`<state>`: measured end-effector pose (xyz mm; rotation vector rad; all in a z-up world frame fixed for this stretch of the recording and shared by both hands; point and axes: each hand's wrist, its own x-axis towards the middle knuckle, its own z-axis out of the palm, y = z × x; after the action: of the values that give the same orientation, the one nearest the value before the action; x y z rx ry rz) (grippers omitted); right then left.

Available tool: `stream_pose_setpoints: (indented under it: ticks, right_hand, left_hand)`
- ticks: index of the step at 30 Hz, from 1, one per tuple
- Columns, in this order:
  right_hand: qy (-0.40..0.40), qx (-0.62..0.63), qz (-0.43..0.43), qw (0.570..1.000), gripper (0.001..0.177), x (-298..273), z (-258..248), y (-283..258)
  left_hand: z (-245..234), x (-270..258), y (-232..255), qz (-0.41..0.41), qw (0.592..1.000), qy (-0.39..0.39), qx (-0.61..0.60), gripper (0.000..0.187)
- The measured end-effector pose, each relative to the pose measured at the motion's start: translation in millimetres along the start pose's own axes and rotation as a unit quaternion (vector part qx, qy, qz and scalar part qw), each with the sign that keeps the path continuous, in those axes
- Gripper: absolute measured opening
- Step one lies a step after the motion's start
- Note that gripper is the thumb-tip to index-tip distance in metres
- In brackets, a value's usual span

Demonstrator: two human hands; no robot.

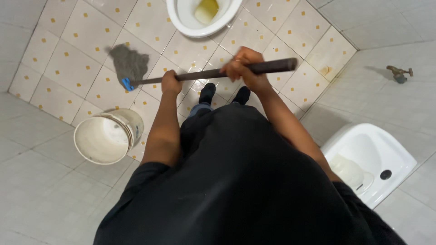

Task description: The person wrings a mop by hand in a bucket and then cleans the tiled bathroom floor around a toilet and sink.

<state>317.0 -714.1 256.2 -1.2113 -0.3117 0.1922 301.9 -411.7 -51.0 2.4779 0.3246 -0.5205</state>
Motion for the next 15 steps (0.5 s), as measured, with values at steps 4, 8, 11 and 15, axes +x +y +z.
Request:
stream_pose_setpoints:
  ticks: [4,8,11,15]
  right_hand:
    - [-0.080,0.010,0.036,0.996,0.021,29,15,-9]
    - [-0.091,0.014,0.045,0.995,0.019,50,23,-43]
    - [-0.093,-0.019,0.036,0.995,0.021,43,32,-82]
    - [-0.100,-0.049,0.009,0.994,0.018,39,38,-115]
  left_hand:
    - [5,-23,-17,0.009,0.995,0.103,-0.015,0.018]
    - [23,-37,3,0.033,0.980,0.193,-0.023,0.021]
    - [38,-44,29,0.052,0.961,0.264,-0.064,0.033]
    - [47,-38,62,0.090,0.937,0.321,-0.102,0.029]
